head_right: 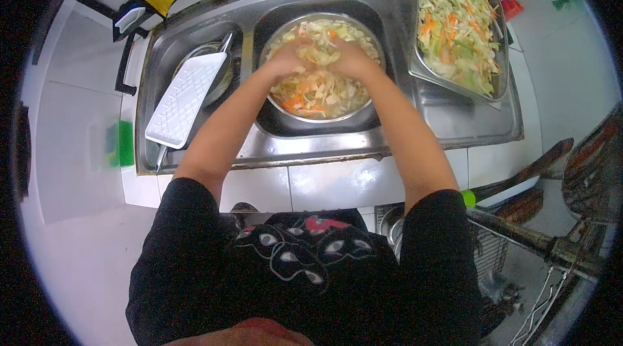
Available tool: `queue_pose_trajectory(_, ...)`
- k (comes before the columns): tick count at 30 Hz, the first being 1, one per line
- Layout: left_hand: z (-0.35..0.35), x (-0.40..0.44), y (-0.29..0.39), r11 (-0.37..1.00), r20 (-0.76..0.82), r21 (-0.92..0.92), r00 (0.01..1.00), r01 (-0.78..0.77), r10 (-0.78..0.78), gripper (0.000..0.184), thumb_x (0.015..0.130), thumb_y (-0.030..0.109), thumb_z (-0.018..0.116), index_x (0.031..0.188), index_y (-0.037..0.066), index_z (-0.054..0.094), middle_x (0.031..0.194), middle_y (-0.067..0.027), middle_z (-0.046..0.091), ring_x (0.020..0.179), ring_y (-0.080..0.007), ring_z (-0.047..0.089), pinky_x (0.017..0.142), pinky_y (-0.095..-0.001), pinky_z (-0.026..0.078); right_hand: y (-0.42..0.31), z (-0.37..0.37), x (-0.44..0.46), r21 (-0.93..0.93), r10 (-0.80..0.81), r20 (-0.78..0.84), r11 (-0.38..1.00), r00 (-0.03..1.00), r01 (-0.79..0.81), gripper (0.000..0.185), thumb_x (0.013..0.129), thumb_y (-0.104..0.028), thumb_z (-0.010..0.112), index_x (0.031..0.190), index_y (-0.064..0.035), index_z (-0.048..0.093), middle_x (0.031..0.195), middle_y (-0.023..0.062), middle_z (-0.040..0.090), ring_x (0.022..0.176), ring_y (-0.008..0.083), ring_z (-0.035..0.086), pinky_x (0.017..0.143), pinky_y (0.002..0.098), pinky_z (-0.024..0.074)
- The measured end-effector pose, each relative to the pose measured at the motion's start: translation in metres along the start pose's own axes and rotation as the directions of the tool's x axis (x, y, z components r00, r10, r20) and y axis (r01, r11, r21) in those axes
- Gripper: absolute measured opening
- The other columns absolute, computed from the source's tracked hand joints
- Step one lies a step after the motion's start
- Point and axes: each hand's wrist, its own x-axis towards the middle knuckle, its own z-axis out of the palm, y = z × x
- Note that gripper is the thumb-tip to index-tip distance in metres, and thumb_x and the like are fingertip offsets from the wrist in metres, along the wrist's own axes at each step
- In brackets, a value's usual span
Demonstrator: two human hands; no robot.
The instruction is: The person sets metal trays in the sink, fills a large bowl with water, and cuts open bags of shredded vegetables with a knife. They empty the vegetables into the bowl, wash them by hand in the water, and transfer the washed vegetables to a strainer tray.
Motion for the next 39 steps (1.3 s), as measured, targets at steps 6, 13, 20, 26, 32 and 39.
queue_pose_trajectory(6, 0.021, -0.024, -0.025, 0.831, 0.139, 0.557, 0.985, 0.004, -0.098, 0.113, 0.044, 0.035, 0.084, 0.137, 0.028, 0.021, 0.144, -0.0181, 0.002, 0.13, -0.0392, 0.016, 0.097, -0.0574, 0.026, 0.012, 0.052, -0.024, -0.354, 0.058, 0.211, 0.935, 0.976, 0.021, 0.098, 0.053, -0.038, 0.079, 0.136, -0.0171, 0.03, 0.141, 0.0263, -0.008, 0.124, 0.0419, 0.029, 0.101, 0.0402, 0.0308)
queue_pose_trajectory(13, 0.042, -0.006, -0.029, 0.724, 0.171, 0.689, 0.965, 0.026, -0.197, 0.099, 0.059, 0.027, 0.077, 0.138, 0.023, 0.018, 0.138, -0.0196, 0.022, 0.123, -0.0361, 0.033, 0.093, -0.0517, 0.034, 0.015, 0.075, -0.01, -0.461, 0.163, 0.169, 0.885, 0.972, -0.068, 0.081, 0.063, -0.02, 0.071, 0.134, -0.023, 0.032, 0.142, 0.0234, -0.002, 0.116, 0.0416, 0.041, 0.096, 0.0422, 0.0367)
queue_pose_trajectory(20, 0.053, 0.008, -0.04, 0.723, 0.162, 0.69, 0.967, 0.031, -0.196, 0.042, 0.082, 0.01, 0.045, 0.123, 0.011, 0.04, 0.117, -0.0239, 0.048, 0.109, -0.032, 0.049, 0.087, -0.0418, 0.041, 0.019, 0.08, 0.005, -0.516, 0.19, 0.146, 0.852, 0.971, -0.089, 0.054, 0.075, -0.006, 0.055, 0.125, -0.0215, 0.043, 0.129, 0.018, 0.03, 0.109, 0.037, 0.047, 0.09, 0.0422, 0.0419)
queue_pose_trajectory(26, 0.053, 0.023, -0.067, 0.77, -0.031, 0.636, 0.995, -0.058, 0.1, 0.062, 0.067, 0.022, 0.066, 0.122, 0.006, 0.042, 0.106, -0.0213, 0.056, 0.094, -0.0304, 0.058, 0.08, -0.0373, 0.046, 0.033, 0.075, 0.008, -0.299, 0.038, -0.088, 0.952, 0.995, -0.063, 0.046, 0.07, -0.006, 0.061, 0.114, -0.0171, 0.054, 0.116, 0.0168, 0.044, 0.104, 0.0341, 0.051, 0.085, 0.04, 0.0449)
queue_pose_trajectory(32, 0.016, 0.017, -0.022, 0.993, 0.113, 0.075, 0.988, 0.092, -0.101, 0.091, 0.05, 0.026, 0.08, 0.129, 0.007, 0.038, 0.114, -0.0169, 0.053, 0.101, -0.0245, 0.053, 0.077, -0.0318, 0.047, 0.008, 0.036, 0.011, -0.125, -0.006, -0.145, 0.992, 0.989, -0.013, 0.047, 0.062, -0.009, 0.066, 0.108, -0.0103, 0.059, 0.101, 0.0192, 0.059, 0.094, 0.0308, 0.058, 0.081, 0.0364, 0.0464)
queue_pose_trajectory(39, -0.021, -0.01, 0.025, 0.978, 0.245, -0.137, 0.962, 0.158, -0.121, 0.09, 0.061, 0.027, 0.077, 0.134, 0.007, 0.027, 0.128, -0.0175, 0.04, 0.109, -0.0327, 0.047, 0.087, -0.0467, 0.041, -0.024, -0.006, 0.0, 0.186, 0.146, -0.071, 0.974, 0.987, -0.13, 0.059, 0.064, -0.014, 0.066, 0.12, -0.0117, 0.05, 0.109, 0.0183, 0.057, 0.095, 0.0295, 0.059, 0.082, 0.0335, 0.0465)
